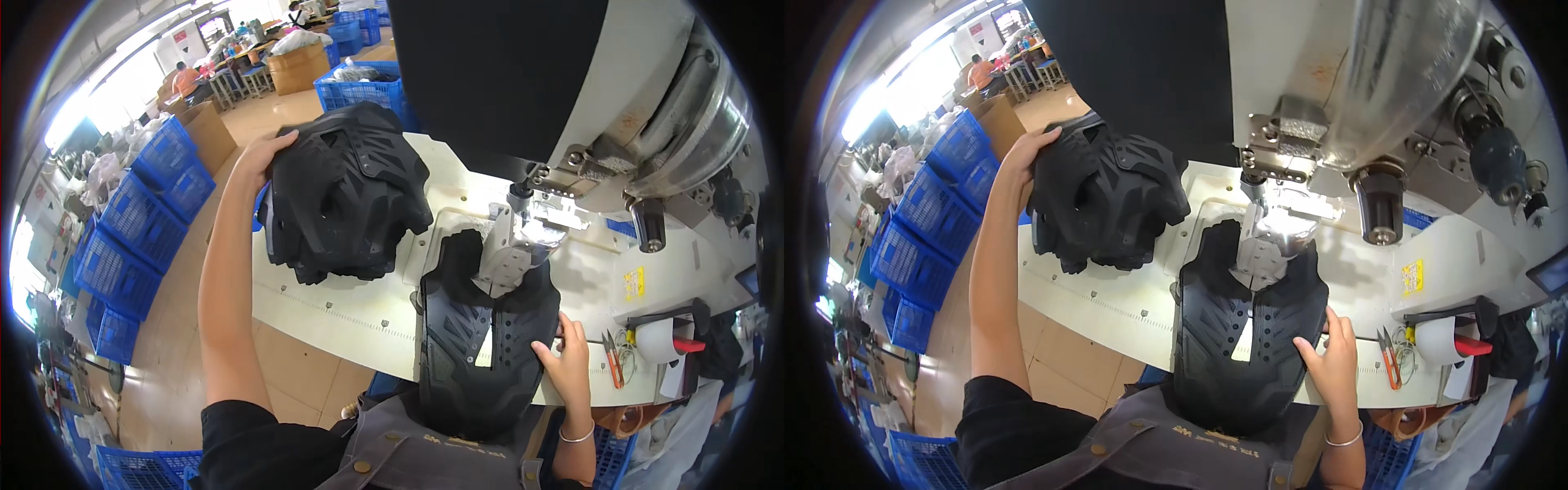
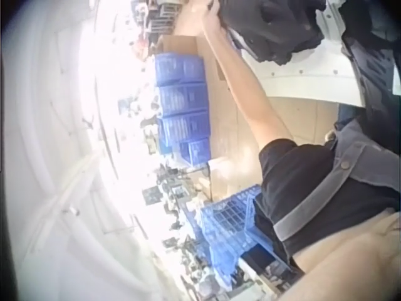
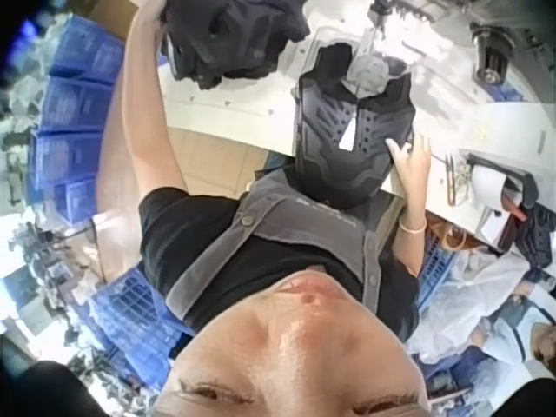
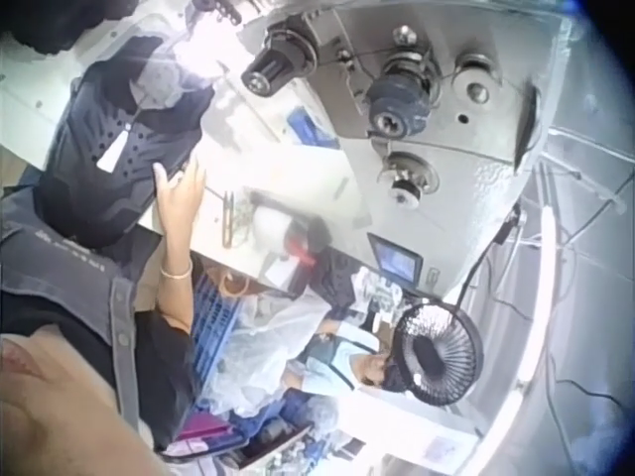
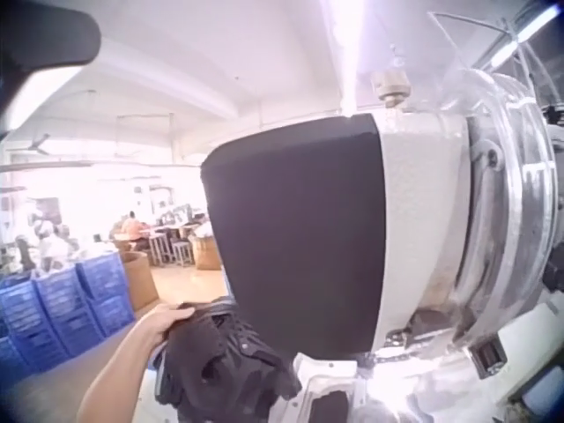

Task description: The recorder is using an industrial sewing machine to stitch together black synthetic components for footwear uppers.

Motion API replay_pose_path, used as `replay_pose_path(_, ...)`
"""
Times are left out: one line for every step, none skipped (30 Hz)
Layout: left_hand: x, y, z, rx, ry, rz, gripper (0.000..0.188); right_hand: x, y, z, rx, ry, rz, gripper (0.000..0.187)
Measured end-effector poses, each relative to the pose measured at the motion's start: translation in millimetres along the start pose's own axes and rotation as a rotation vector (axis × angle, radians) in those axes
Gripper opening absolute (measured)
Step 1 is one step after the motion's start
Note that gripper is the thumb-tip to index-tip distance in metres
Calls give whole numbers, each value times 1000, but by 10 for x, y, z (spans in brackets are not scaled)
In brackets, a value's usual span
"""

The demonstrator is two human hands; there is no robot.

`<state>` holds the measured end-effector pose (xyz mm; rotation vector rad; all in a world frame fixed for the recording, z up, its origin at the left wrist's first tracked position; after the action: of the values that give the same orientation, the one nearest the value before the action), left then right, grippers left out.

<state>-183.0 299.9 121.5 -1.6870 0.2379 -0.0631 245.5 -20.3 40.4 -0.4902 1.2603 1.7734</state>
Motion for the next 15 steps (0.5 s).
replay_pose_path(0,-154,94,116,-106,112,28,45,-113,10,166,38,103,56)
replay_pose_path(82,-267,134,212,-89,109,29,101,-219,-21,329,75,208,59)
replay_pose_path(105,-281,120,216,-80,109,29,99,-204,-39,334,67,206,59)
replay_pose_path(278,-461,33,351,-36,11,30,85,-235,-59,366,36,225,60)
replay_pose_path(347,-605,-99,485,-8,-82,31,93,-245,-76,388,14,255,61)
replay_pose_path(292,-572,-89,454,74,-111,36,98,-236,-79,392,4,256,61)
replay_pose_path(214,-588,-98,474,50,-207,34,74,-210,-85,390,3,243,59)
replay_pose_path(111,-551,-94,475,83,-283,35,76,-204,-86,385,10,236,57)
replay_pose_path(9,-495,-59,474,116,-359,35,81,-233,-83,386,7,235,57)
replay_pose_path(213,-534,-84,486,415,-588,35,45,-272,-88,373,-38,234,50)
replay_pose_path(229,-381,32,374,335,-579,20,10,-310,-96,359,-83,231,43)
replay_pose_path(151,-262,105,306,228,-200,23,18,-334,-99,357,-82,235,43)
replay_pose_path(40,-117,219,231,118,177,25,36,-365,-108,364,-75,272,37)
replay_pose_path(136,-26,349,234,151,63,31,66,-394,-122,377,-71,305,31)
replay_pose_path(53,-5,391,240,128,76,35,99,-404,-123,380,-75,305,31)
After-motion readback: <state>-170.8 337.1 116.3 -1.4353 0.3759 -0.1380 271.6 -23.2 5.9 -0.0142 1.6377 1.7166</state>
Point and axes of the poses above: each hand's wrist, its own z-axis towards the middle knuckle, its own x-axis out of the palm, y = z × x, the point moved 9 cm from there along z, towards the middle knuckle, and after that the axes turned 7 degrees about z, right-handed, at the moved point
